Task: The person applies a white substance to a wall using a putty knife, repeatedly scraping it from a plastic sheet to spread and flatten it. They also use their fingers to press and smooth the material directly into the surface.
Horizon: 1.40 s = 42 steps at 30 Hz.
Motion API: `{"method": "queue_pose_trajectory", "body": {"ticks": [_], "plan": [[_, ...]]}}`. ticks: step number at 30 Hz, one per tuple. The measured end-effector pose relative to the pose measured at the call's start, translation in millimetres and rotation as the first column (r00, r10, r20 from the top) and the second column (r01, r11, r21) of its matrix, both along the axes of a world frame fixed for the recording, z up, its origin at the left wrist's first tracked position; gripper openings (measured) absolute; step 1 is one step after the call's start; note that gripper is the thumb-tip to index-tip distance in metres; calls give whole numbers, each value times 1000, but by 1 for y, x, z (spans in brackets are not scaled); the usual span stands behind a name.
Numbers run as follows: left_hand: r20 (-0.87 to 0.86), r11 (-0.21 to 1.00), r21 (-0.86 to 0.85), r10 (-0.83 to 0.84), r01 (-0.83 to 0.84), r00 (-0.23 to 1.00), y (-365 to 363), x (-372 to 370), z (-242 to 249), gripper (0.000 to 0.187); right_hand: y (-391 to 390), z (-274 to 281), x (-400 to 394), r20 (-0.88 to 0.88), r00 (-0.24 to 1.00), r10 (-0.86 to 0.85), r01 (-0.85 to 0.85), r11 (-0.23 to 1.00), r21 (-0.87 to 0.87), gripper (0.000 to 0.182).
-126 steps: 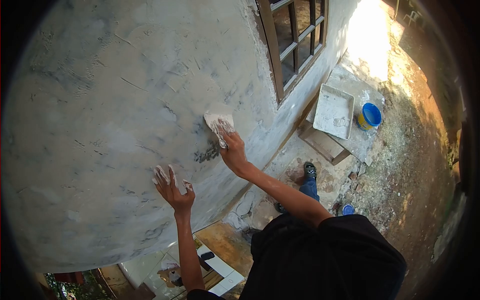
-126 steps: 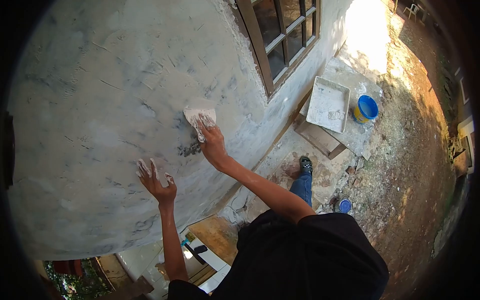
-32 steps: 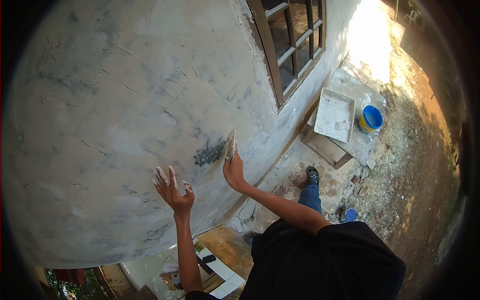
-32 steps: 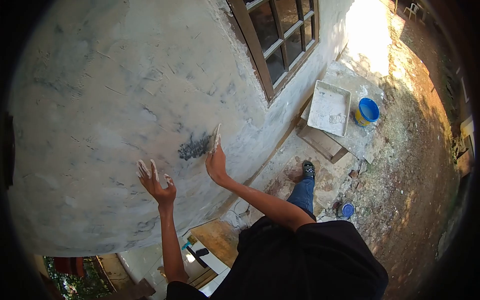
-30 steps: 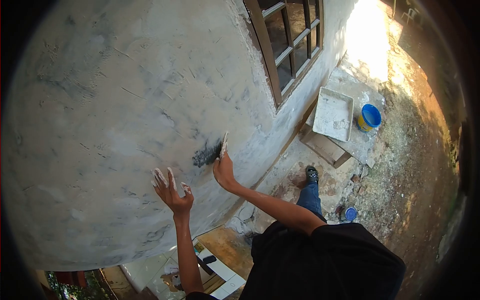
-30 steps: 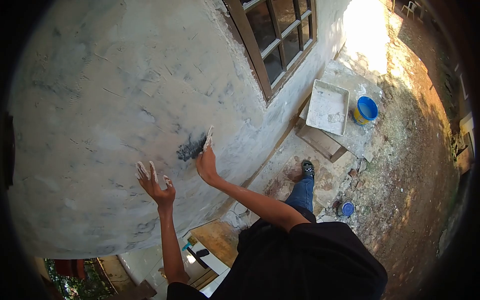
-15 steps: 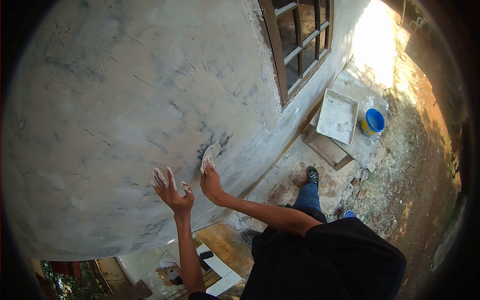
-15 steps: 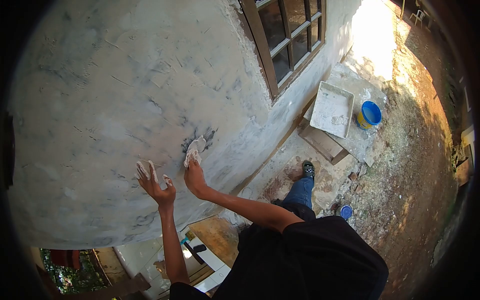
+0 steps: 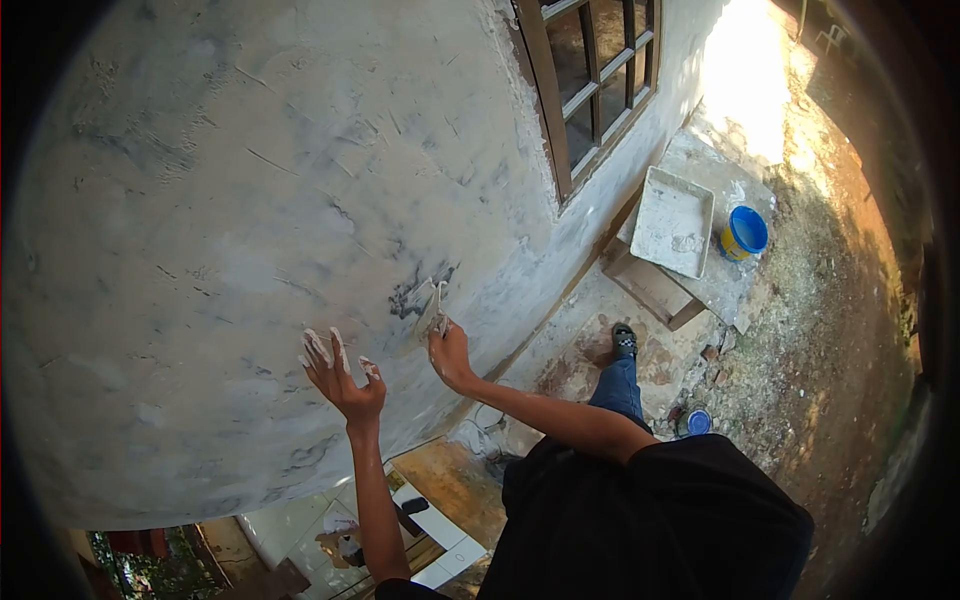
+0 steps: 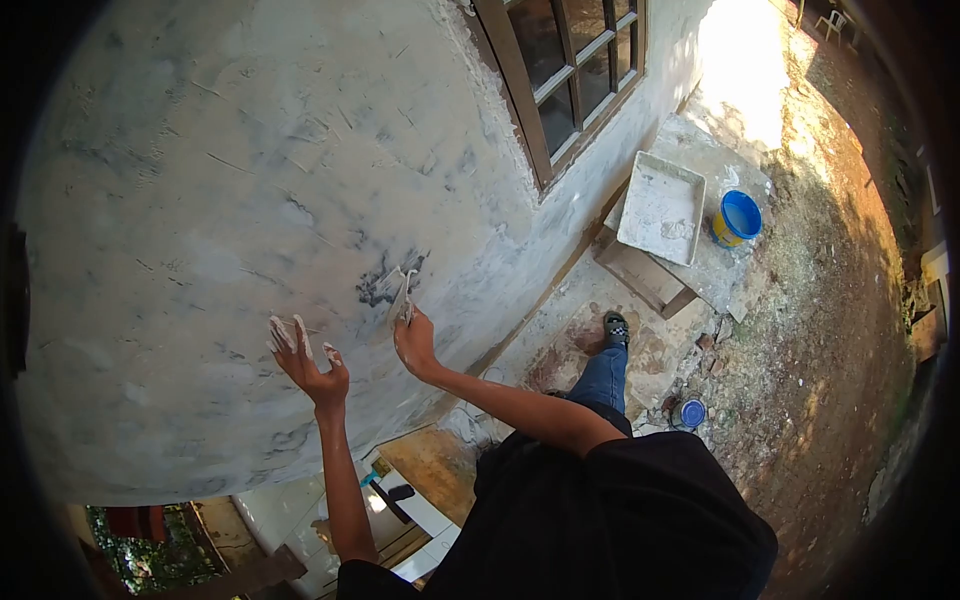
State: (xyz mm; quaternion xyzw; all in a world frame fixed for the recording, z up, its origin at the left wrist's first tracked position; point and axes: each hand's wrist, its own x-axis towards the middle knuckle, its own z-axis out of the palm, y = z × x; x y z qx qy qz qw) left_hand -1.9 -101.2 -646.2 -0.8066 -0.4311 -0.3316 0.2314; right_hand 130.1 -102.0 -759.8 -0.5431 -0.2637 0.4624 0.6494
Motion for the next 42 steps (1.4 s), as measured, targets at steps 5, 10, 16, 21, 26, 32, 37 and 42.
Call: {"method": "queue_pose_trajectory", "body": {"ticks": [5,10,16,21,26,32,37,42], "plan": [[0,1000,-4,8,-8,1000,-2,-5,1,55,6,3,-24,40,998,-40,40,999,16,18],[1,1000,-1,12,-12,1000,0,-11,2,55,-3,19,-27,178,982,-60,35,989,141,16],[1,1000,-20,21,-21,1000,0,-12,2,56,-35,41,-19,91,984,150,-165,971,174,26],[-1,1000,-7,31,-31,1000,0,-10,3,57,-36,-12,16,-147,989,14,-5,998,61,30],[18,1000,11,3,-3,1000,3,-5,6,56,8,-28,28,-182,973,-140,149,988,36,29],[2,1000,10,24,-24,1000,6,-10,3,57,0,6,-25,194,967,-167,130,973,190,32],[12,1000,-1,31,-31,999,6,-10,2,57,-10,3,-26,281,952,-118,22,946,323,38],[-5,1000,-9,17,-17,1000,8,-5,2,53,-17,0,49,182,905,384,-383,923,-44,43]]}}
